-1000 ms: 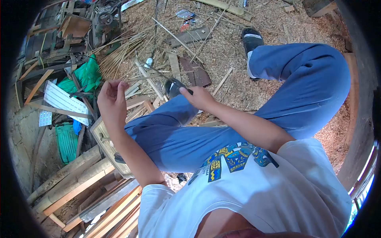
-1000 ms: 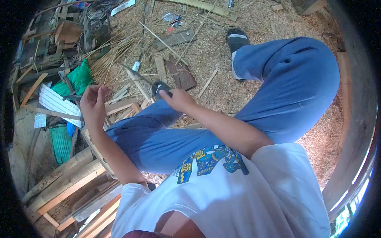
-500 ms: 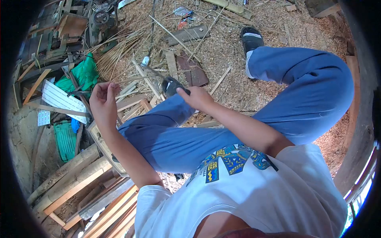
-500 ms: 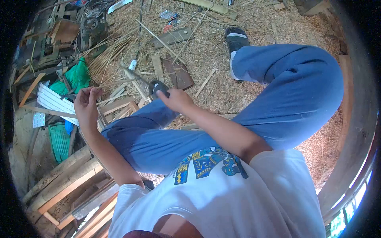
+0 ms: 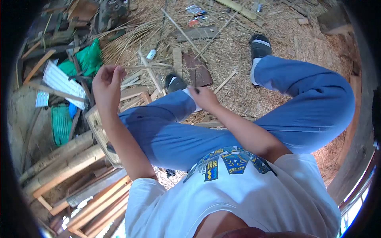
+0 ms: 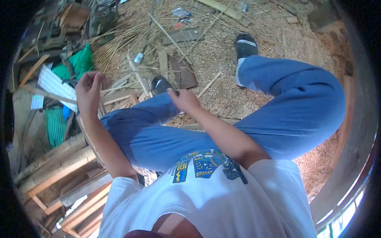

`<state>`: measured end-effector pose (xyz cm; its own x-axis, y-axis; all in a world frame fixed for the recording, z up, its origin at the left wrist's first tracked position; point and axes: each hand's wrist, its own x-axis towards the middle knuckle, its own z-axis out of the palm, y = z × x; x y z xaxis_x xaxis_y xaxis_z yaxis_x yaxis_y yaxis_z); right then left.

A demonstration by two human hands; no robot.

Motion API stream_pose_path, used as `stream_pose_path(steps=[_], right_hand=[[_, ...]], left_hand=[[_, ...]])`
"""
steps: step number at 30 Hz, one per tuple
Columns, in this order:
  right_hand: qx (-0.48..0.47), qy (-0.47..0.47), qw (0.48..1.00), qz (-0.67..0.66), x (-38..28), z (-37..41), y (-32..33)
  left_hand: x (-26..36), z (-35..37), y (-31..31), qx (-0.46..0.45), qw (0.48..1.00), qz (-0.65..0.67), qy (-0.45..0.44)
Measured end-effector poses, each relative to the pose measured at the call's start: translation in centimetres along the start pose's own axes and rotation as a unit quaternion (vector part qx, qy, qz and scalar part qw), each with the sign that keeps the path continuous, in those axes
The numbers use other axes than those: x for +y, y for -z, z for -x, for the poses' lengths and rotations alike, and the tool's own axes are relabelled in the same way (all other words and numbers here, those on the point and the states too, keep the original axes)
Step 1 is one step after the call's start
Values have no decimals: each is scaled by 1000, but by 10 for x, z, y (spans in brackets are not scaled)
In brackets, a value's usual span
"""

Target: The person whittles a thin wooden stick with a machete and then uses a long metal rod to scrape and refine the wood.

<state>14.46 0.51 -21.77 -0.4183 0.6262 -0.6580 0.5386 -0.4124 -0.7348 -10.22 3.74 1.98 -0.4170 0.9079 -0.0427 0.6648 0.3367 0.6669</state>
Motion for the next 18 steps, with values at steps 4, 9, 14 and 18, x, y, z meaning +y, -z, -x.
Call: stream_pose_path(steps=[4,9,14,18], right_hand=[[8,-76,997,0,22,-14,2],[26,60,998,23,-17,-2,4],[19,16,1000,10,24,-14,-17],[27,-69,995,67,42,-25,-5]], left_hand=[[10,-2,-7,9,999,33,8],[16,-4,-10,31,999,24,21],[2,-5,-8,50,998,-31,31],[9,-8,-8,38,998,-34,42]])
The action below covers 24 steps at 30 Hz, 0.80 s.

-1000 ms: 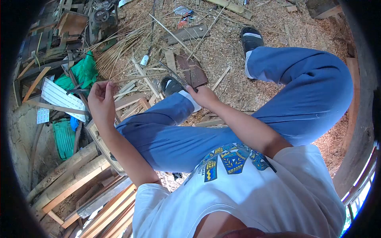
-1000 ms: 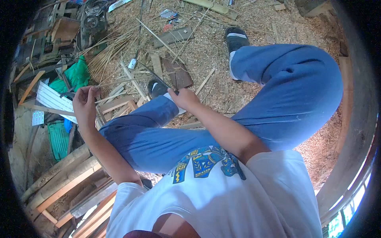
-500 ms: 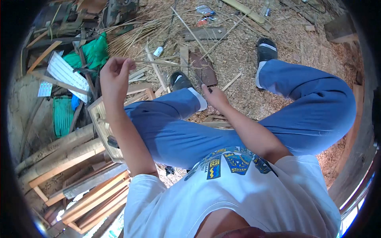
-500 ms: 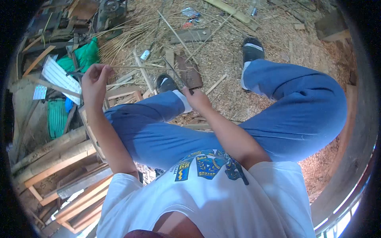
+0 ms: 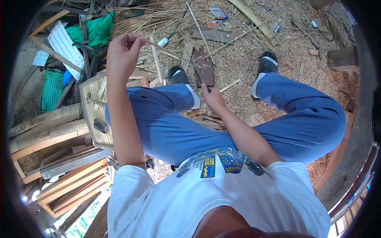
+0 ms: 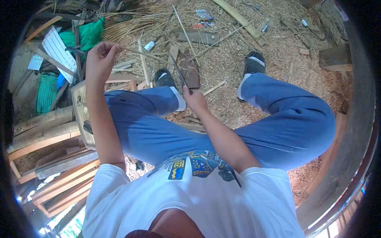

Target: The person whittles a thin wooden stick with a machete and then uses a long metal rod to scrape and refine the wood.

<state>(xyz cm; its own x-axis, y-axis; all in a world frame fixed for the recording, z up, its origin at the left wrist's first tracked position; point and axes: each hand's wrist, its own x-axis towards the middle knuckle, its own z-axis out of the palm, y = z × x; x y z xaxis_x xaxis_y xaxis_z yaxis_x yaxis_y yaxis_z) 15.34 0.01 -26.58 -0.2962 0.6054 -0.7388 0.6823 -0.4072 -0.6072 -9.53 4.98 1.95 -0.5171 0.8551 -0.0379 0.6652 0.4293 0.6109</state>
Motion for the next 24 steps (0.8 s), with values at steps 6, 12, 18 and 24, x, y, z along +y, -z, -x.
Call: stream_pose_path(steps=[6,12,18,24], right_hand=[[32,139,989,-44,-55,29,10],[24,24,999,-21,-15,18,1],[28,17,999,29,-6,-4,-1],[-9,118,993,-23,-28,19,0]], left_hand=[[-12,-5,0,-29,998,42,-32],[-13,1,3,-22,999,13,-39],[-14,-8,-1,-5,997,-45,-57],[-39,-10,8,-18,999,-5,-42]])
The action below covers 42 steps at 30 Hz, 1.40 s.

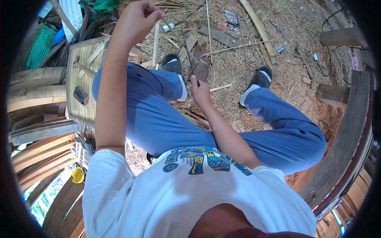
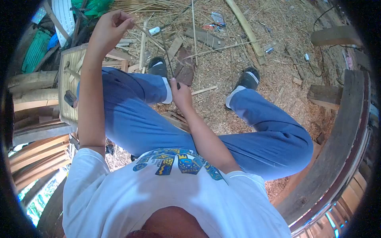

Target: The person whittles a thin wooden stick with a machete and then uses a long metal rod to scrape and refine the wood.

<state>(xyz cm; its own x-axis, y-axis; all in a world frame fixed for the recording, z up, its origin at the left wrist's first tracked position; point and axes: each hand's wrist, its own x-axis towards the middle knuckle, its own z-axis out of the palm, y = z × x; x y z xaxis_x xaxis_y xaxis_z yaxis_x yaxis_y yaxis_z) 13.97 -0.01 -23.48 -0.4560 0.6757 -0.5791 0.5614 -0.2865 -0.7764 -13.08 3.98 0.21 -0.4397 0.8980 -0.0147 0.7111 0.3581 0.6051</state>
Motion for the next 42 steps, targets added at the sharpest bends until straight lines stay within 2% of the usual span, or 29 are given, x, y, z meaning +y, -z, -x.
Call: stream_pose_path(steps=[2,3,5,6,8,10,13,16,19,20,23,25,26,29,31,33,35,39,42], right_hand=[[25,-23,999,16,28,0,-9],[11,-87,996,20,35,0,-4],[-20,-214,976,27,48,-2,5],[26,-183,979,89,79,-17,-9],[19,-207,977,50,82,-31,-23],[42,-158,986,38,60,-25,-25],[-7,-56,998,42,-7,9,2],[53,-60,992,99,57,-11,-24],[-35,-241,966,-84,72,-12,-16],[-16,-252,967,-33,72,-12,-13],[-2,-193,980,-57,91,-32,-38],[52,-96,994,31,81,-33,-34],[79,-46,993,73,77,-31,-33],[110,-23,992,63,100,-33,-38],[41,-158,986,-13,122,-41,-40],[-3,-240,967,-81,126,-43,-42],[-21,-274,952,-139,72,-23,-27],[-42,-210,967,-136,17,-12,-8],[-21,-81,993,-88,20,-32,-18]], left_hand=[[-2,1,4,-1,999,-33,12],[-1,2,6,-1,999,-50,18],[-9,-2,-2,1,1000,15,-10],[-12,-3,-3,1,999,47,-24],[-6,-3,-5,6,998,37,-42],[-7,-1,-5,13,998,39,-38],[-15,-1,0,8,999,37,-12],[-20,2,6,6,1000,9,-9],[-13,3,8,20,1000,-16,-8],[-9,2,6,18,1000,-25,0],[-5,0,2,18,1000,-13,-4],[-9,0,2,22,999,23,-5],[-11,1,2,27,1000,-3,7],[-2,3,3,41,998,-47,22],[-6,0,1,56,998,-34,11],[1,0,0,49,998,-43,20],[4,-1,0,47,998,-45,20],[6,5,-4,54,998,-19,5],[7,14,-4,53,998,18,-9]])
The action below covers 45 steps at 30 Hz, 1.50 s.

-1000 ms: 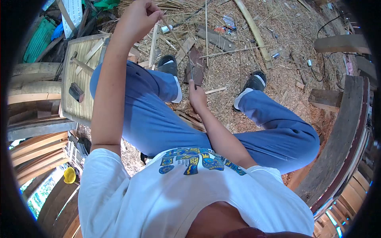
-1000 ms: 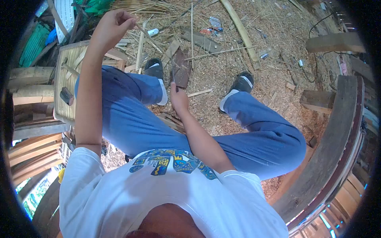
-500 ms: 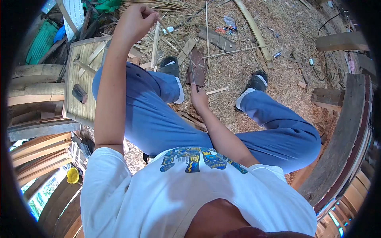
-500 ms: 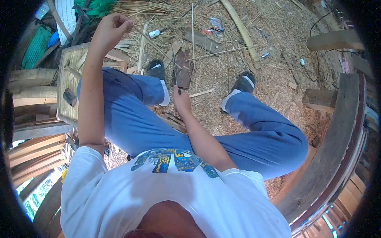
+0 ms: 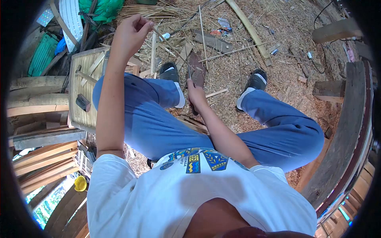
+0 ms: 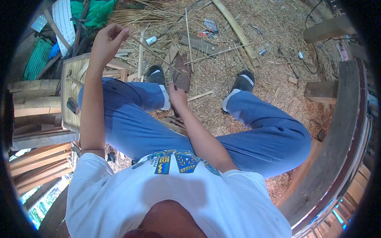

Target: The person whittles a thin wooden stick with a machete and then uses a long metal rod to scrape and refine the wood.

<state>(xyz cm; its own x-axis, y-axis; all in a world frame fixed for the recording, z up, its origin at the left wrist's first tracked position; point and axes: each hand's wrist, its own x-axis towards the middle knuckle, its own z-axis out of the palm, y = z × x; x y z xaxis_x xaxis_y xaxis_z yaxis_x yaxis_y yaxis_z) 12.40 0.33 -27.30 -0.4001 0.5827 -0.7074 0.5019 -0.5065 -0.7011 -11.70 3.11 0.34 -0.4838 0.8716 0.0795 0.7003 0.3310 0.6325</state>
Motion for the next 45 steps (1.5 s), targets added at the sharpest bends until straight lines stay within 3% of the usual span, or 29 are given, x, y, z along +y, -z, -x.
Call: stream_pose_path(steps=[6,13,18,24,30,42,45], right_hand=[[-76,3,989,-126,-86,56,12],[-116,106,982,-108,-143,114,27],[-84,200,973,-76,-153,137,31],[-29,260,964,-52,-141,135,29],[-76,221,971,-48,-135,134,24],[-70,251,964,-45,-139,154,29],[-53,245,968,-16,-133,147,27]], left_hand=[[3,15,-3,-8,998,54,-14],[17,41,-18,26,995,91,-23],[33,62,-23,17,994,88,-65],[38,81,-18,2,997,77,-20],[41,96,-12,3,999,47,20],[63,118,-11,-18,999,20,21],[67,124,-11,-25,997,45,62]])
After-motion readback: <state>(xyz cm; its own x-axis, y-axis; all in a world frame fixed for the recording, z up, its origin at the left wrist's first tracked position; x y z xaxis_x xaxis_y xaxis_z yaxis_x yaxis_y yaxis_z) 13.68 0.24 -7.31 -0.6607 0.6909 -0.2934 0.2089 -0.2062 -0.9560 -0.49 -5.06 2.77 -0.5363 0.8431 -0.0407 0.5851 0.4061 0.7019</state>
